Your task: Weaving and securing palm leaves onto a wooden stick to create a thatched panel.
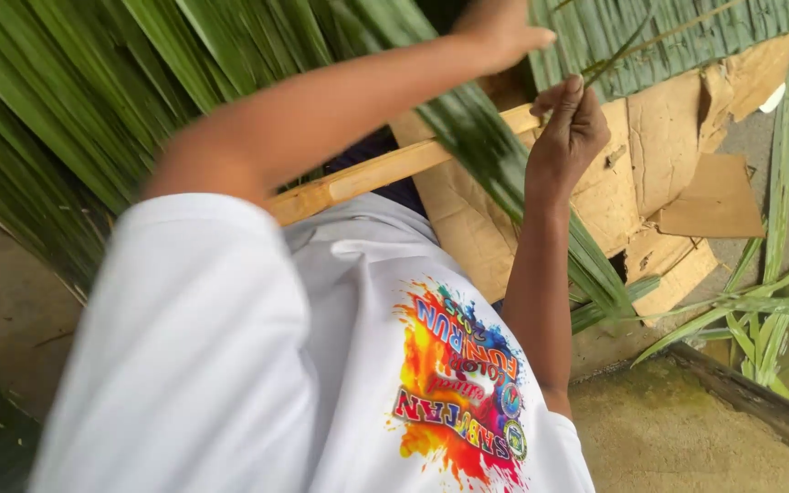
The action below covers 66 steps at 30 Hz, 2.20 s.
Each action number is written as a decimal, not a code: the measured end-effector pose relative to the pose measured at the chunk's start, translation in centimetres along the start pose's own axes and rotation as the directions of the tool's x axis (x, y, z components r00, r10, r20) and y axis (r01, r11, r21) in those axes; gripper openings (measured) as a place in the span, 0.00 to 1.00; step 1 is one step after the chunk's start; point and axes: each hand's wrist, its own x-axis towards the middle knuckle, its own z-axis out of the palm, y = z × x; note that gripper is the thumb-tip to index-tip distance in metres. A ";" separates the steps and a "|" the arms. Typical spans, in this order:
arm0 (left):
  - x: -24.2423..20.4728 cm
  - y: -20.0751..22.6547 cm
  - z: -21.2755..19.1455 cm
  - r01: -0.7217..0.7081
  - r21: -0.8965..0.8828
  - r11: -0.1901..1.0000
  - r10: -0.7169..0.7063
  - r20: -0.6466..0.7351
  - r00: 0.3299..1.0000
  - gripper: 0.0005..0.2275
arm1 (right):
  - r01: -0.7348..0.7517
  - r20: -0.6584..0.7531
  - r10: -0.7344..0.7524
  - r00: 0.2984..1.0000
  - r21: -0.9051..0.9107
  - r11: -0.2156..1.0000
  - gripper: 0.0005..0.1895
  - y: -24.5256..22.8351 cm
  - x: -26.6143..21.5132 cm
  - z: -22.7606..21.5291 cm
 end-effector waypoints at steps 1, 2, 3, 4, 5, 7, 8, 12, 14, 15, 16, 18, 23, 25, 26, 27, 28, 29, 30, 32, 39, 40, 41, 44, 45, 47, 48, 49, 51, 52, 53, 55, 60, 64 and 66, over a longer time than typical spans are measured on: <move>-6.6 -2.2 -4.7 -0.016 0.002 1.000 0.016 0.009 1.000 0.22 | 0.000 -0.018 -0.001 1.000 -0.004 1.000 0.21 0.5 0.0 -0.4; -9.8 0.4 -10.1 -0.341 -0.067 0.938 0.335 -0.081 0.939 0.14 | 0.031 0.008 -0.031 0.999 0.026 0.999 0.18 0.9 0.4 -0.6; -12.4 5.0 -17.5 -0.633 -0.112 0.766 0.612 -0.176 0.771 0.08 | 0.061 0.032 -0.063 0.997 0.056 0.997 0.15 1.3 0.7 -0.7; -15.4 4.2 -20.1 -0.647 -0.123 0.752 0.627 -0.166 0.761 0.08 | 0.061 0.010 -0.061 0.998 0.044 0.997 0.15 1.4 0.5 -0.9; -18.8 3.7 -23.0 -0.551 -0.141 0.823 0.546 -0.072 0.835 0.10 | 0.044 0.026 -0.044 0.999 0.007 0.999 0.10 1.5 0.2 -1.0; -25.0 1.8 -26.8 -0.468 -0.152 0.871 0.478 0.037 0.878 0.12 | 0.028 0.016 -0.028 0.999 -0.041 0.999 0.06 2.6 -0.1 -1.6; -27.8 -0.5 -27.8 -0.036 -0.050 0.998 0.046 0.218 0.975 0.22 | 0.019 0.019 -0.019 1.000 0.015 1.000 0.06 3.6 -0.3 -1.6; -35.7 -3.2 -31.1 0.965 -0.026 0.261 -0.712 0.669 0.210 0.24 | -0.031 0.027 0.032 0.999 -0.038 0.999 0.07 5.0 -0.4 -1.9; -37.5 -4.9 -31.3 0.956 -0.133 0.261 -0.645 0.712 0.276 0.20 | -0.022 0.020 0.023 1.000 -0.050 0.999 0.10 5.8 -0.2 -1.9; -38.5 -5.8 -31.5 0.939 -0.247 0.238 -0.578 0.742 0.341 0.17 | -0.012 0.026 0.013 1.000 -0.056 0.998 0.13 6.2 -0.1 -1.8; -38.4 -6.1 -31.5 0.937 -0.246 0.246 -0.576 0.741 0.346 0.17 | -0.008 0.019 0.009 1.000 -0.057 0.998 0.13 6.3 0.0 -1.8; -38.3 -6.7 -31.6 0.964 -0.204 0.170 -0.567 0.780 0.265 0.16 | -0.012 0.000 0.012 1.000 -0.116 0.993 0.13 6.4 0.2 -1.7; -34.5 -4.6 -32.3 0.891 0.231 0.392 -0.666 0.739 0.101 0.19 | -0.058 0.005 0.059 0.998 -0.127 0.990 0.10 7.3 0.4 -1.6; -29.8 -2.0 -32.6 0.649 0.592 0.478 -0.797 0.603 0.037 0.23 | -0.052 0.009 0.055 0.998 -0.180 0.982 0.07 7.5 0.6 -1.4; -26.7 -0.6 -32.6 0.404 0.656 0.637 -0.770 0.536 0.345 0.24 | -0.073 0.009 0.075 0.997 -0.167 0.983 0.07 7.4 0.6 -1.4; -23.6 0.8 -32.6 0.112 0.721 0.684 -0.616 0.488 0.619 0.27 | -0.093 0.010 0.096 0.995 -0.154 0.984 0.06 7.3 0.6 -1.4; -21.1 1.6 -30.7 0.108 0.723 0.682 -0.613 0.486 0.623 0.27 | -0.091 0.003 0.093 0.996 -0.152 0.984 0.06 7.7 0.5 -1.2; -18.5 2.4 -28.8 0.105 0.328 0.939 -0.287 0.577 0.765 0.19 | -0.053 -0.024 0.050 0.998 -0.128 0.990 0.06 8.2 0.4 -1.0; -16.0 3.2 -26.8 0.016 -0.133 0.991 0.051 0.484 0.873 0.14 | -0.020 -0.054 0.014 0.998 -0.108 0.994 0.06 8.6 0.1 -0.8; -12.0 4.2 -20.6 0.327 -0.286 0.901 -0.110 0.578 0.808 0.18 | -0.017 -0.071 0.008 0.997 -0.132 0.991 0.06 8.4 0.4 -0.7; -4.1 3.4 -4.6 0.846 -0.393 0.361 -0.246 0.835 0.492 0.54 | -0.025 -0.126 0.005 0.992 -0.160 0.987 0.05 6.7 1.9 -1.6; -3.6 2.9 -2.6 0.849 -0.389 0.357 -0.246 0.838 0.487 0.54 | -0.031 -0.124 0.011 0.992 -0.163 0.986 0.05 6.6 1.8 -1.5; -3.1 2.4 -0.5 0.857 -0.444 0.261 -0.257 0.824 0.505 0.51 | -0.029 -0.121 0.011 0.993 -0.146 0.989 0.05 6.5 1.7 -1.5; -3.3 1.9 2.4 0.824 -0.542 0.166 -0.390 0.731 0.560 0.45 | -0.035 -0.129 0.013 0.992 -0.176 0.984 0.03 7.5 1.2 -1.0; -3.7 1.9 2.9 0.784 -0.597 0.172 -0.506 0.629 0.590 0.42 | -0.036 -0.126 0.009 0.992 -0.217 0.975 0.03 8.1 0.8 -0.8; -3.4 1.4 4.9 0.760 -0.621 0.192 -0.553 0.572 0.606 0.37 | -0.010 -0.112 -0.021 0.994 -0.265 0.964 0.03 8.1 0.4 -0.8; -3.1 1.1 5.6 0.723 -0.656 0.215 -0.595 0.499 0.629 0.32 | 0.035 -0.086 -0.064 0.994 -0.307 0.951 0.04 8.1 0.3 -0.6; -3.2 0.4 6.5 0.729 -0.649 0.217 -0.596 0.503 0.625 0.32 | 0.026 -0.092 -0.057 0.994 -0.307 0.951 0.04 7.6 0.0 -0.6; -2.9 -0.8 8.0 0.687 -0.654 0.318 -0.634 0.392 0.666 0.35 | 0.194 -0.036 -0.226 0.974 -0.392 0.899 0.03 6.4 0.1 -0.4; -3.2 -0.7 8.1 0.687 -0.652 0.321 -0.631 0.393 0.668 0.35 | 0.193 -0.040 -0.226 0.973 -0.395 0.898 0.03 5.4 -0.1 -0.2; -3.5 -0.7 8.2 0.651 -0.595 0.471 -0.629 0.291 0.721 0.32 | 0.259 -0.001 -0.288 0.958 -0.436 0.862 0.03 4.4 -0.3 -0.1; -5.0 -0.1 7.7 0.614 -0.505 0.606 -0.610 0.200 0.767 0.30 | 0.309 0.038 -0.331 0.943 -0.476 0.823 0.03 1.2 -1.7 0.0; -4.0 -0.8 8.6 0.560 -0.611 0.559 -0.606 0.159 0.779 0.34 | 0.309 0.014 -0.317 0.948 -0.271 0.912 0.05 -6.1 -2.6 -0.2; -6.5 3.0 4.4 0.497 -0.621 0.606 -0.497 0.192 0.846 0.36 | 0.324 -0.011 -0.327 0.945 -0.105 0.940 0.24 -0.1 -1.1 0.8; -5.1 1.6 5.9 0.589 -0.613 0.526 -0.578 0.250 0.777 0.35 | 0.310 0.052 -0.309 0.950 -0.032 0.950 0.16 3.2 0.0 0.7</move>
